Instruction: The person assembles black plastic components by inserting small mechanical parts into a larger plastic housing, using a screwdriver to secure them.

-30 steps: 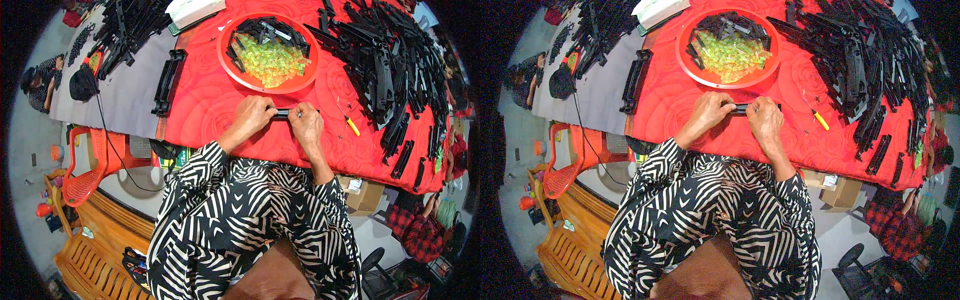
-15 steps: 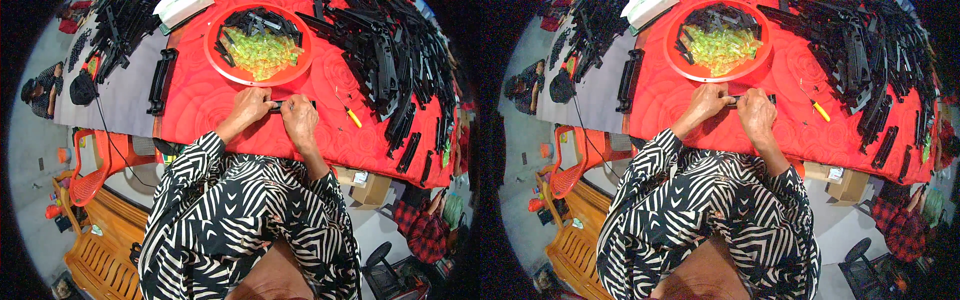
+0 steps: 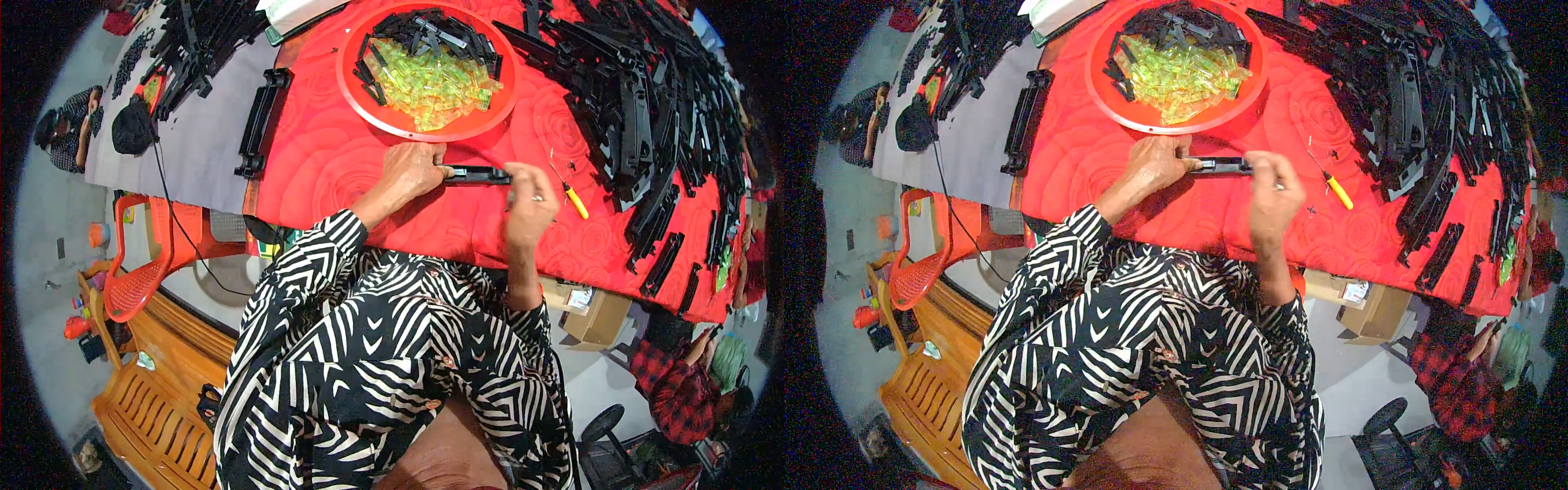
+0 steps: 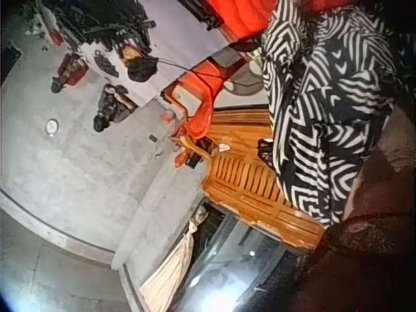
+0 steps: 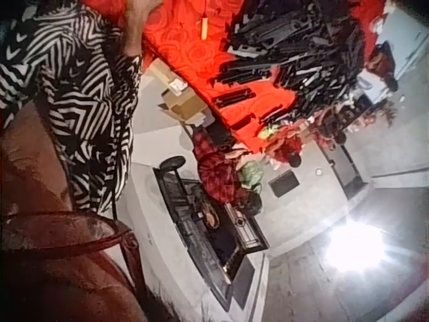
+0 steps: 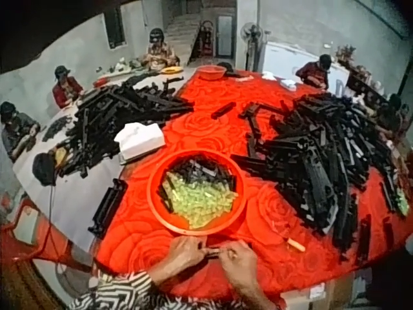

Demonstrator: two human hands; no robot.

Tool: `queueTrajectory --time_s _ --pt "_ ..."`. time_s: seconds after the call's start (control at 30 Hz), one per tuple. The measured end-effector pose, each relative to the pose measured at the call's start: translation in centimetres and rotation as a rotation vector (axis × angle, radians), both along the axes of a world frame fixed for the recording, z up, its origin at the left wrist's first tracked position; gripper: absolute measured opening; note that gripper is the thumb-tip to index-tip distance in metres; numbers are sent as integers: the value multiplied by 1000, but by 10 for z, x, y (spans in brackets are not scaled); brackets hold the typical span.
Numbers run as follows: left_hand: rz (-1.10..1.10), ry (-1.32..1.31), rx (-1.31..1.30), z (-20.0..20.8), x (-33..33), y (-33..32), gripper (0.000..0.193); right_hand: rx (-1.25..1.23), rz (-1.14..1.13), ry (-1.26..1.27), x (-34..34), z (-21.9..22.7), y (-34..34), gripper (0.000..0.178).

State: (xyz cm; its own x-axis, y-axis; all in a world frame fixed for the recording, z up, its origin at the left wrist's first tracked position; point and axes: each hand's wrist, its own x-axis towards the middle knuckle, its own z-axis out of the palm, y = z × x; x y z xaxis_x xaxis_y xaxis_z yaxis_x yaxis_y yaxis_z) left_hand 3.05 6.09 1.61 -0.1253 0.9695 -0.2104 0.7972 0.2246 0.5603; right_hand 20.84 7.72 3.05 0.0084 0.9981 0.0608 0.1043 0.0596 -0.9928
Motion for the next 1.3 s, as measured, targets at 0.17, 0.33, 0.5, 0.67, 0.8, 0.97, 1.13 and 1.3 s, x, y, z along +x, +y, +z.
queueTrajectory --time_s 0.17,0.33,0.5,0.67,0.8,0.97,1.13,1.3 --pt "3 5 -5 2 1 1 35 30 81 605 6 -9 12 21" --pt "35 1 11 1 2 -1 38 107 133 772 -26 -6 19 25" --pt "52 12 -33 0 5 1 39 39 150 643 -40 -24 26 24" --pt "36 6 -11 0 4 0 37 29 149 619 -41 -29 27 24" --pt "21 7 0 1 5 1 36 -12 149 568 -41 -26 29 23" --pt "19 29 16 -2 7 1 36 33 151 498 -41 -32 29 23" --pt "14 46 47 -5 10 1 37 -17 139 505 -41 -34 31 22" --pt "26 4 84 -8 12 2 35 -51 111 561 -42 -29 31 21"
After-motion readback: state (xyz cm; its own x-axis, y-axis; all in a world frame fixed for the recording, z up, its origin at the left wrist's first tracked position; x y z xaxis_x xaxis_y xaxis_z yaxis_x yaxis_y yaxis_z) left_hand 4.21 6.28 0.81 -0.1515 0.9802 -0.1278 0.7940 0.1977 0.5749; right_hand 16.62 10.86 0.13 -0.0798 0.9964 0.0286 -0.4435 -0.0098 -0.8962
